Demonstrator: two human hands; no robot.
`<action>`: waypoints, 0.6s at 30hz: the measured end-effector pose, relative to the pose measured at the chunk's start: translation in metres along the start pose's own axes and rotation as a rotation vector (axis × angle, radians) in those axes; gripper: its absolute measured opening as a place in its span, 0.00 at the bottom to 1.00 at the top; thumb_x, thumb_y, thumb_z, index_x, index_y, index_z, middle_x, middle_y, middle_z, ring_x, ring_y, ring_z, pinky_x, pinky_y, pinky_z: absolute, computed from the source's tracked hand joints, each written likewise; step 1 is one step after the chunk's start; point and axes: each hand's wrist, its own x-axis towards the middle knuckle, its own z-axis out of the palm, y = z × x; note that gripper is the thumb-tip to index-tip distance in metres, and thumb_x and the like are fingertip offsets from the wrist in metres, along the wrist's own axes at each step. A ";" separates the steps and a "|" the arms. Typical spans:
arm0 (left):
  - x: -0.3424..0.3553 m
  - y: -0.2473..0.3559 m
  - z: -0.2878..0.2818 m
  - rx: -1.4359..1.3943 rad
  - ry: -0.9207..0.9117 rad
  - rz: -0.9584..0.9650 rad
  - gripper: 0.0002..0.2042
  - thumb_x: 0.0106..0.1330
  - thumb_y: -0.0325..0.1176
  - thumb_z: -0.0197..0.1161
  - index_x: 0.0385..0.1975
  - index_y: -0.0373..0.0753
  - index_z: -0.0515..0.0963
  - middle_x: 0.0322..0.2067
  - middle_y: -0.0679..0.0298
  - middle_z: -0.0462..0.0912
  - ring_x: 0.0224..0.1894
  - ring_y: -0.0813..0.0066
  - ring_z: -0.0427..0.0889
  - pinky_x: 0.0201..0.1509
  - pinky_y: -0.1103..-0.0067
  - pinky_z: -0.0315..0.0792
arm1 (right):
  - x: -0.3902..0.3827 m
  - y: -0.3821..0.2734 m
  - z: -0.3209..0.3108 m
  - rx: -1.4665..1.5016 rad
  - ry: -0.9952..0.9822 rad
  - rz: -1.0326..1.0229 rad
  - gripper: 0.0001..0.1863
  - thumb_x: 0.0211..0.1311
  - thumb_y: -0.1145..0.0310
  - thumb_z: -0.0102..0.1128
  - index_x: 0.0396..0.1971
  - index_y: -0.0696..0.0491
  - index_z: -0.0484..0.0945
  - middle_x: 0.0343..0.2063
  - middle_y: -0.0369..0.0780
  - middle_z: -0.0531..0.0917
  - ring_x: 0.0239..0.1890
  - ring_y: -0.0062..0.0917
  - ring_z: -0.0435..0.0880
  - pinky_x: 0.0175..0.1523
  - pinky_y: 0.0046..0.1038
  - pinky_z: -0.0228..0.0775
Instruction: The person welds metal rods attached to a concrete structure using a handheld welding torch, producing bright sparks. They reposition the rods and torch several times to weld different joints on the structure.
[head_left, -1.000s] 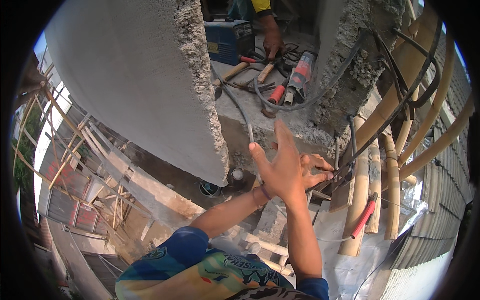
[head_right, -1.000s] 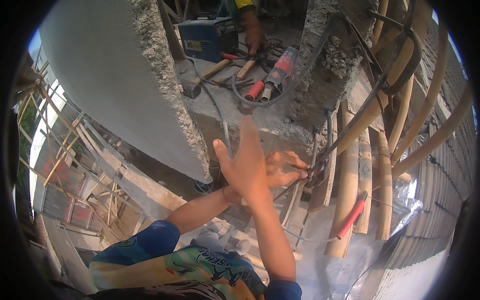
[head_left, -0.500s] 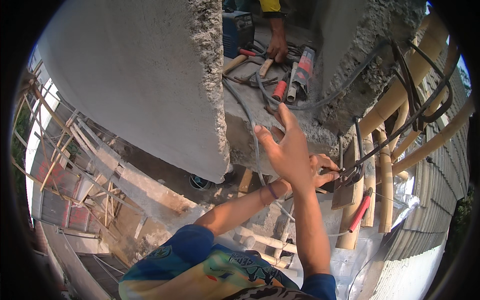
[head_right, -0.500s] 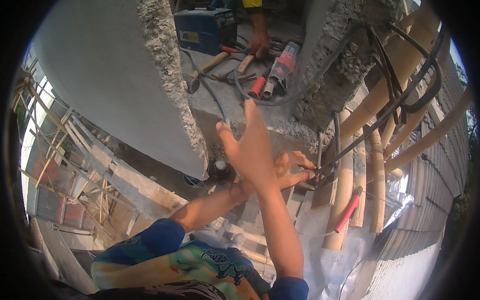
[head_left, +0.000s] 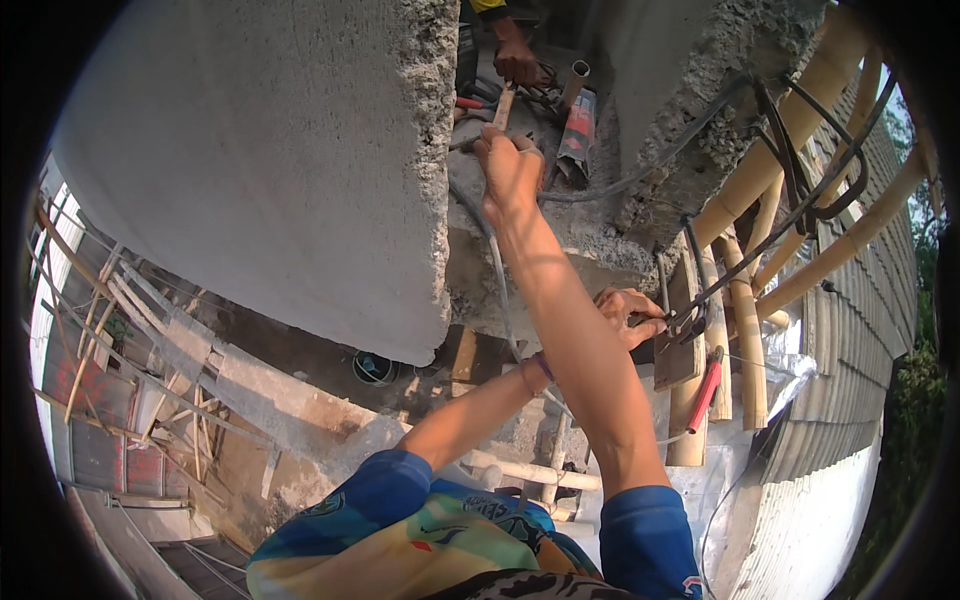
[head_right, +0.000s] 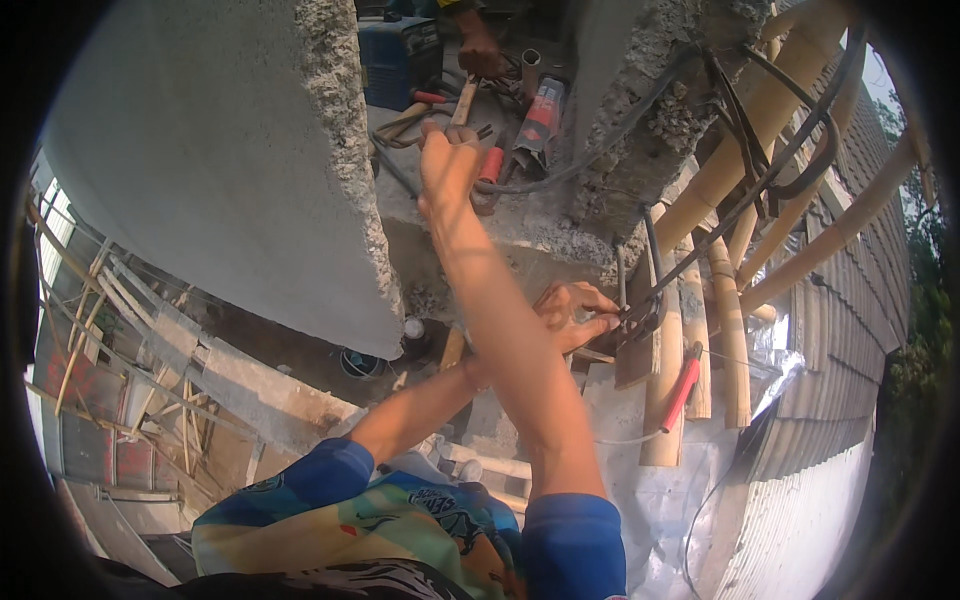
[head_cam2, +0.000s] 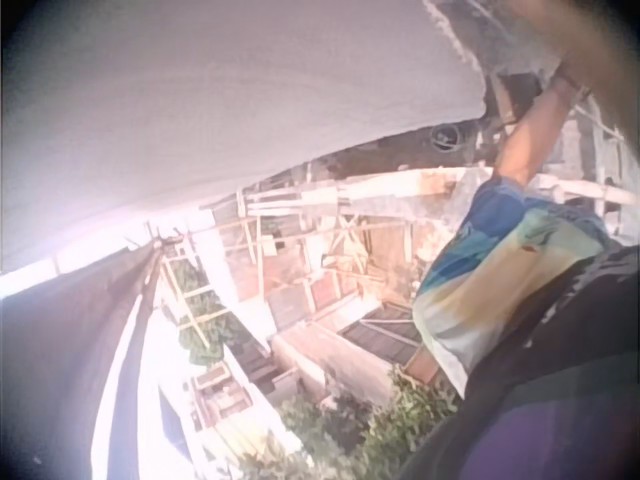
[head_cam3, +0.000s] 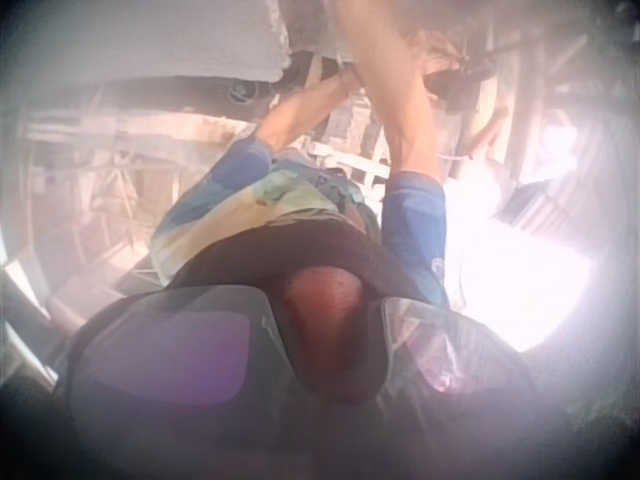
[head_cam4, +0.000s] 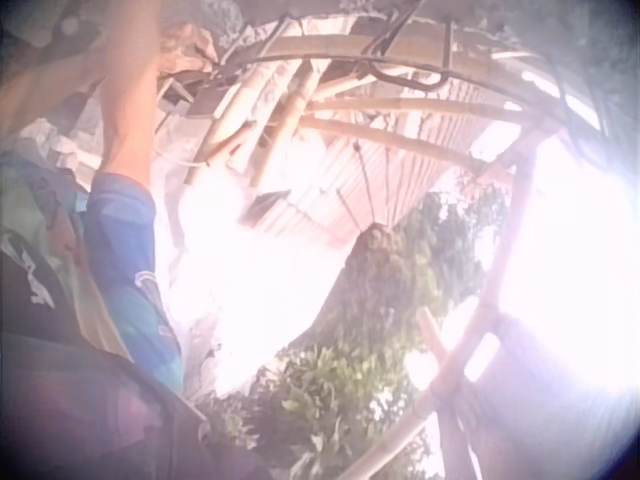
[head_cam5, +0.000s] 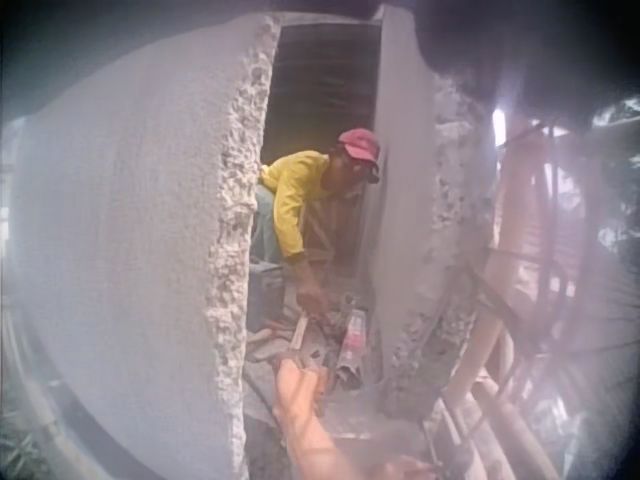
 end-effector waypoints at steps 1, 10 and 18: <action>0.000 -0.002 0.002 -0.031 -0.050 -0.067 0.09 0.66 0.37 0.67 0.40 0.42 0.84 0.42 0.65 0.82 0.55 0.67 0.73 0.60 0.70 0.64 | 0.002 0.002 0.003 0.002 0.044 0.004 0.23 0.64 0.71 0.61 0.53 0.70 0.67 0.48 0.50 0.76 0.53 0.32 0.78 0.62 0.29 0.70; 0.000 0.009 -0.006 -0.076 0.001 -0.045 0.09 0.65 0.38 0.67 0.40 0.41 0.85 0.41 0.64 0.81 0.53 0.66 0.73 0.61 0.72 0.62 | 0.023 0.005 0.012 -0.213 0.072 -0.015 0.26 0.64 0.62 0.62 0.54 0.65 0.69 0.50 0.47 0.75 0.50 0.28 0.75 0.59 0.34 0.67; 0.005 0.015 -0.010 -0.021 0.010 0.038 0.08 0.64 0.36 0.68 0.39 0.41 0.85 0.39 0.64 0.82 0.45 0.67 0.80 0.52 0.74 0.71 | 0.046 -0.008 -0.002 -0.898 0.365 -0.701 0.46 0.57 0.66 0.62 0.68 0.72 0.47 0.67 0.62 0.57 0.72 0.52 0.55 0.74 0.42 0.51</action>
